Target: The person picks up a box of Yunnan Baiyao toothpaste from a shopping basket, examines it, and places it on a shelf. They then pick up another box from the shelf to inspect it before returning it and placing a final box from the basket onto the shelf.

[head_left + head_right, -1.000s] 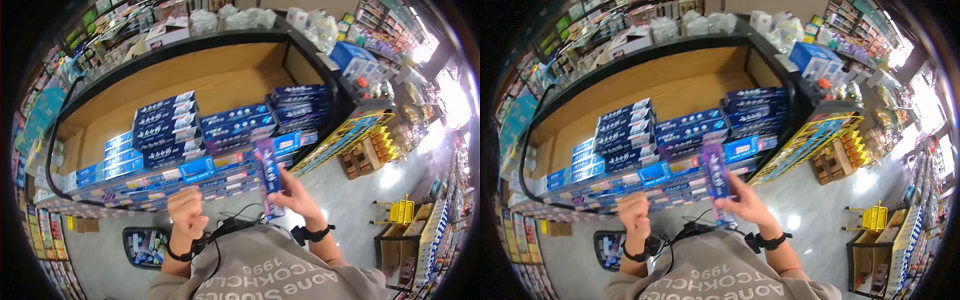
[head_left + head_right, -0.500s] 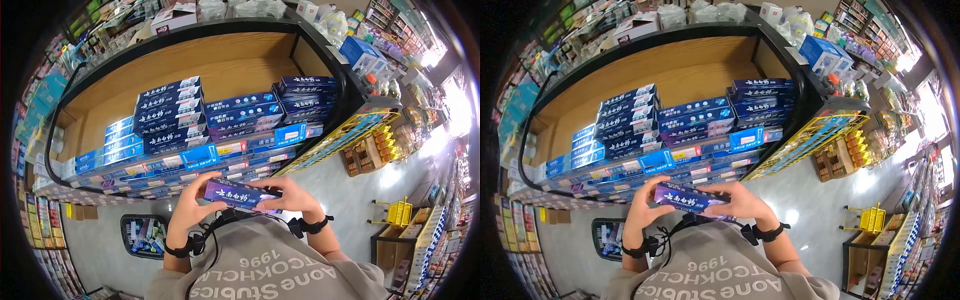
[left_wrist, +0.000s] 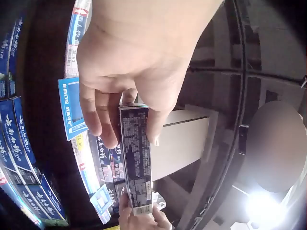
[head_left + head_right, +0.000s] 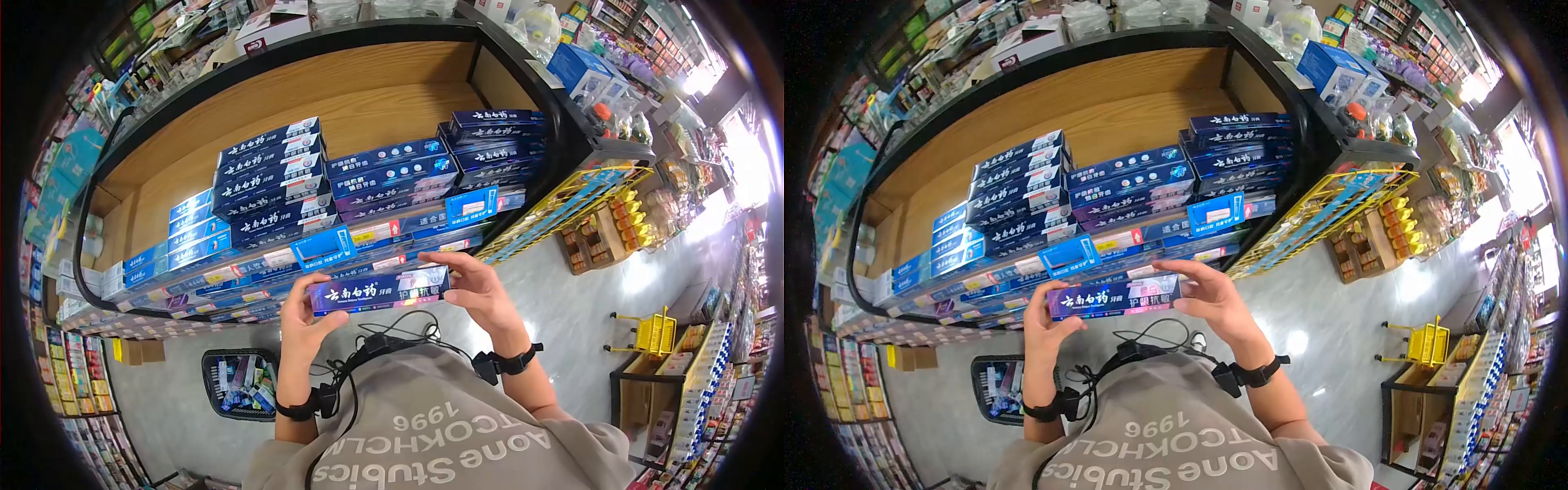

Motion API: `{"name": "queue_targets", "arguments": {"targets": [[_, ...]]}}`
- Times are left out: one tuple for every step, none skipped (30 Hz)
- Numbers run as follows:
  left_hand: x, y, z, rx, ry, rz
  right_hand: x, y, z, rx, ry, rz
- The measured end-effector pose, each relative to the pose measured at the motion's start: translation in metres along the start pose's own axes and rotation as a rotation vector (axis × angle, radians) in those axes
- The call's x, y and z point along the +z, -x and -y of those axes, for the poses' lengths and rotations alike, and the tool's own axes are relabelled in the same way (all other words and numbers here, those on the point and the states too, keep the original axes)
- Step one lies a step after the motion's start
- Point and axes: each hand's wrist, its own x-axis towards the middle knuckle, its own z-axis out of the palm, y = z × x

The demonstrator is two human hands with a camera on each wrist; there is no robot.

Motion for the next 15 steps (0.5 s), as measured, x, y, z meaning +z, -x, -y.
{"name": "queue_targets", "arguments": {"targets": [[0.000, 0.000, 0.000, 0.002, -0.006, -0.002, 0.001, 0.000, 0.000, -0.006, -0.015, -0.011], [0.000, -0.001, 0.000, 0.005, -0.012, -0.005, 0.003, 0.000, 0.001, -0.014, -0.029, -0.022], [0.001, -0.002, -0.001, 0.003, -0.005, -0.007, 0.004, 0.001, 0.001, -0.022, -0.044, -0.033], [0.002, -0.002, -0.001, -0.001, 0.002, -0.009, 0.004, 0.001, 0.001, -0.028, -0.049, -0.036], [0.003, -0.002, -0.002, -0.005, 0.010, -0.011, 0.004, 0.001, 0.001, -0.033, -0.053, -0.040], [0.002, -0.002, -0.001, -0.001, 0.009, -0.006, 0.004, 0.002, 0.001, -0.037, -0.058, -0.044], [0.002, -0.003, 0.000, 0.003, 0.009, -0.001, 0.003, 0.002, 0.002, -0.028, -0.046, -0.050], [0.002, -0.003, 0.000, 0.006, 0.009, 0.002, 0.003, 0.003, 0.002, -0.018, -0.034, -0.056], [0.005, -0.001, 0.000, -0.009, 0.038, -0.015, 0.003, 0.004, 0.003, -0.009, -0.024, -0.061], [0.010, 0.000, -0.003, -0.019, 0.055, -0.027, 0.002, 0.003, 0.003, 0.009, -0.040, -0.051], [0.009, 0.000, -0.010, -0.026, 0.051, -0.023, 0.002, 0.002, 0.001, 0.008, -0.070, -0.052], [0.002, -0.002, 0.002, 0.036, 0.004, -0.025, 0.004, 0.002, -0.002, -0.014, -0.107, -0.074], [0.005, 0.000, -0.001, 0.049, -0.014, -0.048, 0.006, 0.001, -0.003, 0.004, -0.087, -0.057], [0.001, 0.001, 0.003, 0.049, -0.049, -0.045, 0.004, 0.000, -0.001, 0.015, -0.062, -0.047], [0.002, 0.002, 0.005, 0.080, -0.052, -0.082, 0.002, 0.002, 0.000, 0.025, -0.039, -0.044]]}}
